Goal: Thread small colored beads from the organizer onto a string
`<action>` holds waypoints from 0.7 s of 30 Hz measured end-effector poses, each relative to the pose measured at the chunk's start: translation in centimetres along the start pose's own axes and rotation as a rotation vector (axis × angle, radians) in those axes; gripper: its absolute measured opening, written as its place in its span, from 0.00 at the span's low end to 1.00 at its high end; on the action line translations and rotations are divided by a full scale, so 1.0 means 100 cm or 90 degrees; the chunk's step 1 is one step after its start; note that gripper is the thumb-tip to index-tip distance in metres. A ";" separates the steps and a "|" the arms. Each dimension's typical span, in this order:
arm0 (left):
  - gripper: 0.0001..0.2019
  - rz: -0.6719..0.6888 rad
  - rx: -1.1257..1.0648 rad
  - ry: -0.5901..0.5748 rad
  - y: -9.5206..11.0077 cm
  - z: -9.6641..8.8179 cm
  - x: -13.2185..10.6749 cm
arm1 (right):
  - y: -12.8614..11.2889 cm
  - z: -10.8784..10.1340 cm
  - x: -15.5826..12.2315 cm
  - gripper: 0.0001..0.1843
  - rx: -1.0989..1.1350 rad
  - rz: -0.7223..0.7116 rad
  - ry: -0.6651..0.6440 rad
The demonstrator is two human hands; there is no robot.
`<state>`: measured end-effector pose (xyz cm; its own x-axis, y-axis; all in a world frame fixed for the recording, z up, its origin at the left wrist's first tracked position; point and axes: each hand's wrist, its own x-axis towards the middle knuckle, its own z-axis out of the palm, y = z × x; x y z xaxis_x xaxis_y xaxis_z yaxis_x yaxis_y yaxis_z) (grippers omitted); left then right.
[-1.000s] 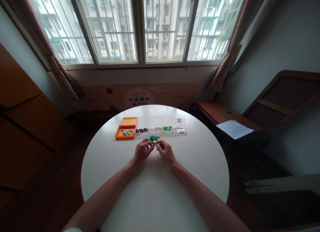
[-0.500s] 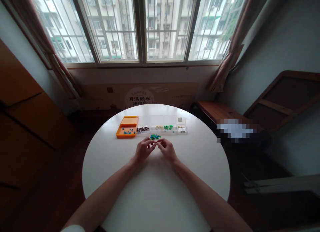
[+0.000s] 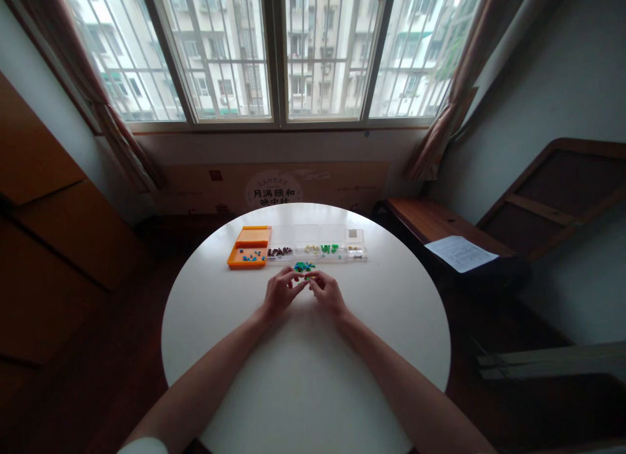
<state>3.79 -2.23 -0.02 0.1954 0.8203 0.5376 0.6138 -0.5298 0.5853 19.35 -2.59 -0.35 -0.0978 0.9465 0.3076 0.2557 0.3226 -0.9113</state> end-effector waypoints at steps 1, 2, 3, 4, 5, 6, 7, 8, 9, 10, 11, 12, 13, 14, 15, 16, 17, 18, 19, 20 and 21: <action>0.10 0.000 0.002 0.001 0.000 0.000 0.000 | 0.000 0.000 0.000 0.13 -0.001 0.000 0.000; 0.10 0.000 0.004 0.001 0.000 0.000 0.000 | 0.000 0.000 0.000 0.13 -0.002 -0.001 -0.001; 0.10 0.001 0.005 0.001 0.000 0.000 0.000 | 0.000 0.000 0.000 0.13 -0.003 -0.002 -0.004; 0.10 0.000 0.007 0.001 0.000 0.000 0.000 | 0.000 0.001 0.000 0.13 -0.005 -0.005 -0.005; 0.10 -0.001 0.008 0.001 0.000 0.000 0.000 | 0.000 0.001 0.000 0.13 -0.008 -0.008 -0.006; 0.10 -0.002 0.009 0.001 0.000 0.000 0.000 | 0.000 0.001 0.000 0.14 -0.011 -0.011 -0.007; 0.11 -0.003 0.009 0.001 0.000 0.000 0.000 | 0.001 0.001 0.000 0.14 -0.013 -0.012 -0.007; 0.11 -0.004 0.008 0.000 0.000 0.000 0.000 | 0.001 0.001 0.000 0.14 -0.012 -0.012 -0.007; 0.11 -0.004 0.007 -0.002 0.000 -0.001 0.000 | 0.001 0.001 0.000 0.14 -0.009 -0.010 -0.007; 0.11 -0.003 0.006 -0.004 0.000 -0.001 0.000 | 0.001 0.001 0.000 0.14 -0.003 -0.006 -0.009; 0.11 0.000 0.003 -0.007 0.001 -0.001 0.000 | 0.001 0.000 0.000 0.14 0.004 -0.001 -0.011; 0.11 0.003 0.000 -0.010 0.001 -0.001 0.000 | 0.001 0.000 0.001 0.14 0.012 0.004 -0.013; 0.11 0.006 -0.004 -0.013 0.001 -0.001 0.001 | 0.000 -0.001 0.001 0.14 0.021 0.008 -0.014; 0.11 0.009 -0.008 -0.016 0.002 -0.002 0.001 | 0.000 -0.001 0.001 0.14 0.030 0.011 -0.015; 0.11 0.011 -0.012 -0.018 0.002 -0.002 0.001 | 0.000 -0.001 0.002 0.14 0.038 0.011 -0.016; 0.10 0.013 -0.015 -0.019 0.002 -0.002 0.001 | 0.000 -0.002 0.002 0.14 0.045 0.011 -0.017; 0.10 0.014 -0.017 -0.020 0.003 -0.001 0.001 | 0.000 -0.002 0.002 0.14 0.051 0.011 -0.017; 0.10 0.015 -0.018 -0.020 0.003 -0.001 0.001 | 0.000 -0.002 0.002 0.14 0.054 0.011 -0.017; 0.10 0.017 -0.019 -0.020 0.003 -0.001 0.001 | 0.000 -0.003 0.003 0.14 0.057 0.012 -0.018; 0.10 0.018 -0.019 -0.019 0.003 -0.001 0.001 | 0.000 -0.003 0.003 0.14 0.059 0.014 -0.019; 0.10 0.020 -0.018 -0.018 0.004 -0.001 0.000 | 0.001 -0.003 0.003 0.14 0.061 0.017 -0.020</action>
<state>3.93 -2.41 0.29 0.2356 0.8085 0.5393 0.5850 -0.5611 0.5857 19.63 -2.28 -0.23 -0.1231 0.9535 0.2750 0.1652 0.2929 -0.9417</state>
